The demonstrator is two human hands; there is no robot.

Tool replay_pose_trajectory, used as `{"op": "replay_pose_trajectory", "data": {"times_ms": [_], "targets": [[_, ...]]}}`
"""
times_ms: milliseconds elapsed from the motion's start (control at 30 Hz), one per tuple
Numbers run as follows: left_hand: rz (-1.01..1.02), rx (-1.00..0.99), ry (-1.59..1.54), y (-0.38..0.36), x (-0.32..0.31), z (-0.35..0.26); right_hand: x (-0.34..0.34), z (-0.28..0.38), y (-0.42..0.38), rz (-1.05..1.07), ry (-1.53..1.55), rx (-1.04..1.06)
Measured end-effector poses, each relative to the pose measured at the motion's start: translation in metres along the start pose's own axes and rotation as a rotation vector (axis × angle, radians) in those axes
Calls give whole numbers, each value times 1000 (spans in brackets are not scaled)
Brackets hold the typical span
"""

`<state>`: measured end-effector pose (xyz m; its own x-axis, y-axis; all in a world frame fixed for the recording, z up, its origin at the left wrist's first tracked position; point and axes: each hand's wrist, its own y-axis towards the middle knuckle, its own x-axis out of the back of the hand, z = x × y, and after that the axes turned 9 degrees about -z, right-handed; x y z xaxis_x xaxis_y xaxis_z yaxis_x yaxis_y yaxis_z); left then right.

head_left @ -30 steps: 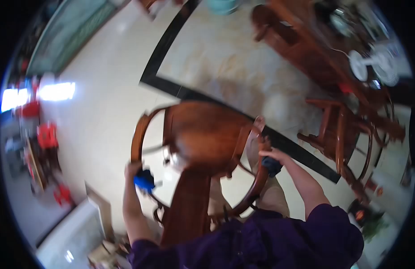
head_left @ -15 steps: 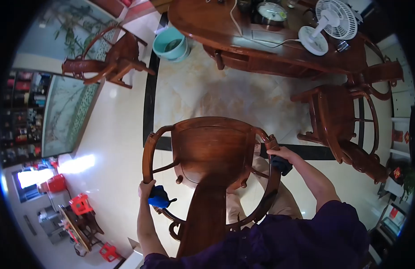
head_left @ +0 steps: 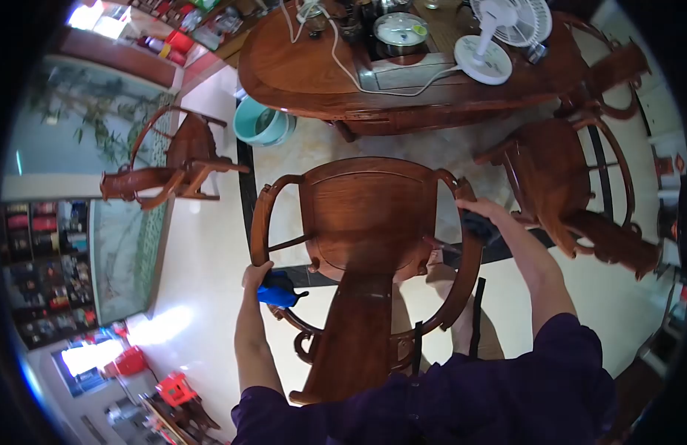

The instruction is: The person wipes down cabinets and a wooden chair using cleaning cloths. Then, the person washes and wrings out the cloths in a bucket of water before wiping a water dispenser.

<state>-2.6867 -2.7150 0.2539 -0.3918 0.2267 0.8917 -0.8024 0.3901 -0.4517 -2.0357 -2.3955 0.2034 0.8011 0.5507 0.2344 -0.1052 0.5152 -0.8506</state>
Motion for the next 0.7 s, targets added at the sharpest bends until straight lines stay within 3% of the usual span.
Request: {"op": "replay_pose_trajectory", "data": {"times_ms": [100,300,400,500,700], "targets": [[16,-35,-26,31,7,-26,0,23,1,-178,-146,106],[89,-71,-149,80,-22,-41,10,78,-14,-36,-5,-61],[45,-56,-134,86,-26,-43,5,80,17,-121,-149,17],[69,-75,-125,91,-25,-48,7,86,18,-63,-56,-115],[62,-40,-113,80,-15,-66,17,59,75,10,42,-150]]}}
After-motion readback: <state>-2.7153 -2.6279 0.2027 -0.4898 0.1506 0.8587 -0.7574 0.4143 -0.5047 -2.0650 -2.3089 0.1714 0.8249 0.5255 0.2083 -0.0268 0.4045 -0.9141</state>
